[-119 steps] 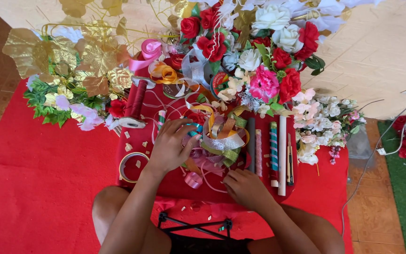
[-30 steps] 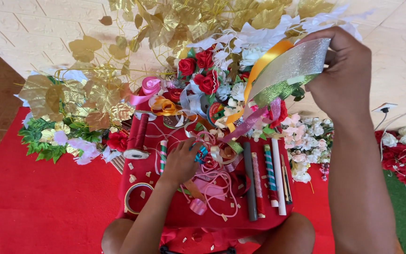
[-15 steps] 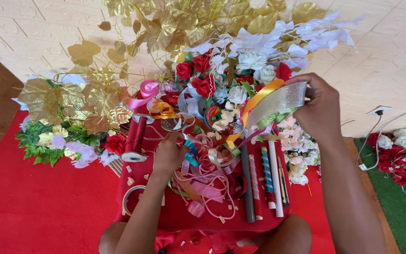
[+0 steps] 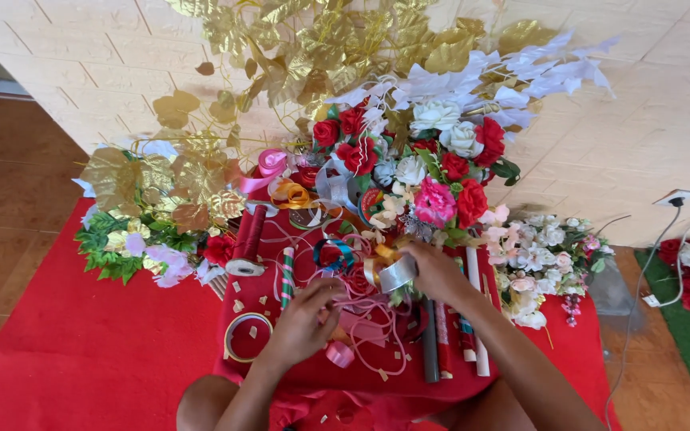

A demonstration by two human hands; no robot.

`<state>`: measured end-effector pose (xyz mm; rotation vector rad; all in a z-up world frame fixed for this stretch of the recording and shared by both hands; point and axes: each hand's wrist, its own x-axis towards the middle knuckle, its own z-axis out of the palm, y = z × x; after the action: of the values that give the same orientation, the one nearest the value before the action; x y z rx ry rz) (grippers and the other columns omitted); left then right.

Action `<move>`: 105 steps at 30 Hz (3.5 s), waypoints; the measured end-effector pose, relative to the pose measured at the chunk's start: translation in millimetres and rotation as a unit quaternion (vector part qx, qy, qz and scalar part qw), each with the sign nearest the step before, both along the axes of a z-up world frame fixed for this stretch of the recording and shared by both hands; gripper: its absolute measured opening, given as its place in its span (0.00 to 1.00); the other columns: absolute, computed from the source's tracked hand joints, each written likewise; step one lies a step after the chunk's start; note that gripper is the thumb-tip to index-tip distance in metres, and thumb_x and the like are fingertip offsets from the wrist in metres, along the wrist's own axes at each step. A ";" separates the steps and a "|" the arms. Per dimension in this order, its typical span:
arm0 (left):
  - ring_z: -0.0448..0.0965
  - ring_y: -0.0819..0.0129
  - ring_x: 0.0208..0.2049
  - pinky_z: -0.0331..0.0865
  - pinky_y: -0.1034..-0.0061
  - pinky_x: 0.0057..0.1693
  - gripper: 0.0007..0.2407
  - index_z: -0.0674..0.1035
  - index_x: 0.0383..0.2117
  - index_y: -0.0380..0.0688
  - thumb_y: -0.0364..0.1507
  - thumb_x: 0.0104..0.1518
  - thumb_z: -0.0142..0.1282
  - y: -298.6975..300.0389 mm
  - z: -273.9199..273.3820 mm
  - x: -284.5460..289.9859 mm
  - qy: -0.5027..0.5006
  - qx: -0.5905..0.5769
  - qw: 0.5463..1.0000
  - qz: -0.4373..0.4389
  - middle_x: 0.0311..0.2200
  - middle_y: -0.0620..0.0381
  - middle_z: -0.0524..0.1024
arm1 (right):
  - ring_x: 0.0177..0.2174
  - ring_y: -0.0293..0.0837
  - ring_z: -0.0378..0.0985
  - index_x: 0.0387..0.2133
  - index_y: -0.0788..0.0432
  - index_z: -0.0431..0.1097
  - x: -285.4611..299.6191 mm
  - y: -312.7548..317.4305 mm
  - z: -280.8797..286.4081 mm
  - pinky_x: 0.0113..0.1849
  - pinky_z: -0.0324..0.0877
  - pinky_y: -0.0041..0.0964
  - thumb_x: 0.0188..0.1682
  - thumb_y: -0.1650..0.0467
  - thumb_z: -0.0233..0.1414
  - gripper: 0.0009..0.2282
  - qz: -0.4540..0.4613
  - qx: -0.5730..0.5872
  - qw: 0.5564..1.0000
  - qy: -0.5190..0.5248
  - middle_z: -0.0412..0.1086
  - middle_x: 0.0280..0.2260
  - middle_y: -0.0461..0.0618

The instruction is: The person wraps ribbon and tape around the base of floral stems and rods to prepare them for an arrangement.

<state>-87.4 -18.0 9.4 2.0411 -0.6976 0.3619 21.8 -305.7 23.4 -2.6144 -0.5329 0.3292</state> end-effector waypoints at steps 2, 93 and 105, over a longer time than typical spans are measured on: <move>0.80 0.58 0.49 0.80 0.68 0.53 0.10 0.79 0.46 0.40 0.19 0.59 0.56 0.5 3.8 -27.2 0.014 -0.014 1.000 0.006 0.51 0.49 0.76 | 0.44 0.48 0.79 0.61 0.50 0.60 -6.1 13.2 2.3 0.30 0.81 0.35 0.45 0.81 0.56 0.29 0.026 -0.048 0.997 0.059 0.60 0.61 0.51; 0.85 0.63 0.46 0.84 0.66 0.51 0.26 0.65 0.65 0.44 0.22 0.60 0.58 -25.8 -22.0 34.8 0.177 -0.004 0.983 0.039 0.69 0.46 0.57 | 0.48 0.48 0.78 0.55 0.63 0.68 -36.1 39.4 6.0 0.51 0.76 0.42 0.57 0.65 0.52 0.18 -0.011 0.324 0.931 -0.168 0.74 0.49 0.57; 0.84 0.67 0.31 0.78 0.67 0.26 0.09 0.82 0.43 0.51 0.35 0.61 0.55 52.7 -33.9 -25.6 0.232 0.097 0.880 0.402 0.40 0.65 0.81 | 0.57 0.54 0.71 0.60 0.54 0.64 -61.2 50.8 -13.6 0.55 0.67 0.55 0.49 0.60 0.59 0.26 -0.048 -0.036 0.985 -0.161 0.69 0.56 0.53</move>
<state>-113.0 34.7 -24.5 2.4119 0.4614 0.2471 -39.4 -255.0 9.8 -2.7688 -0.5052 -0.1118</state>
